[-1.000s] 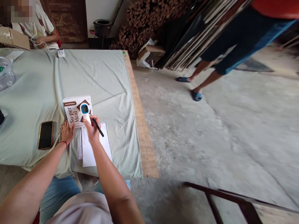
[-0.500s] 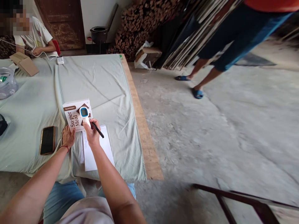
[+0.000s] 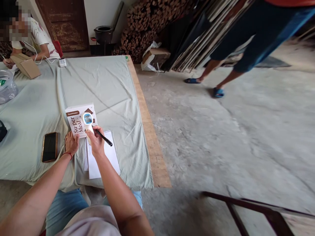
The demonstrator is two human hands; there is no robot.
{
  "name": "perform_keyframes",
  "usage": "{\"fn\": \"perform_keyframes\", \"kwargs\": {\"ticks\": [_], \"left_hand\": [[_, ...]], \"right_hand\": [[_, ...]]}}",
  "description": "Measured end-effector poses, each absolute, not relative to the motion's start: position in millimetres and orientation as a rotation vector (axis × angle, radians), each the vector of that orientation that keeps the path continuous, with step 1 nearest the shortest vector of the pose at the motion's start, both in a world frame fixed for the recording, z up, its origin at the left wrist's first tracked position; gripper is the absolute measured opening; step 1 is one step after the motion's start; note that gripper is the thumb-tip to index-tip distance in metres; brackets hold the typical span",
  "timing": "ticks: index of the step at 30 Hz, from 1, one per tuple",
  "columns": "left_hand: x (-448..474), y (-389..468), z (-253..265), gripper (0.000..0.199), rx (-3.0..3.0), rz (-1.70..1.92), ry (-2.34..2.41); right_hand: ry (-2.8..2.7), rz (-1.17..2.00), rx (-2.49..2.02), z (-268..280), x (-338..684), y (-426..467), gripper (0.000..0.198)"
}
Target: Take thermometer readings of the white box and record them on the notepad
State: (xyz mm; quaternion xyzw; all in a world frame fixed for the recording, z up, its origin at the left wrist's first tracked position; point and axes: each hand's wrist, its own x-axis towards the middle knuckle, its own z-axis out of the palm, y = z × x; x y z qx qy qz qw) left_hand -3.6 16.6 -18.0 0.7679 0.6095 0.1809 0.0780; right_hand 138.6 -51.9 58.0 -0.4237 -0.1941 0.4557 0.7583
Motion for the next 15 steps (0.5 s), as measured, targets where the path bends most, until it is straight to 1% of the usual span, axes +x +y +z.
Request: {"fn": "perform_keyframes", "kwargs": {"ticks": [5, 8, 11, 15], "left_hand": [[-3.9, 15.3, -16.3, 0.063, 2.319, 0.556, 1.807], [-4.3, 14.5, -15.9, 0.065, 2.327, 0.569, 1.803], [-3.8, 14.0, -16.4, 0.066, 2.312, 0.559, 1.806], [-1.2, 13.0, -17.4, 0.069, 2.296, 0.563, 1.813]], "right_hand": [[-0.424, 0.98, -0.92, 59.8, 137.2, -60.0, 0.04], [-0.516, 0.937, -0.971, 53.4, 142.6, -71.8, 0.037], [-0.689, 0.781, -1.102, 34.3, 156.6, -92.7, 0.034], [-0.934, 0.518, -1.382, -6.5, 183.7, -125.2, 0.03]]}}
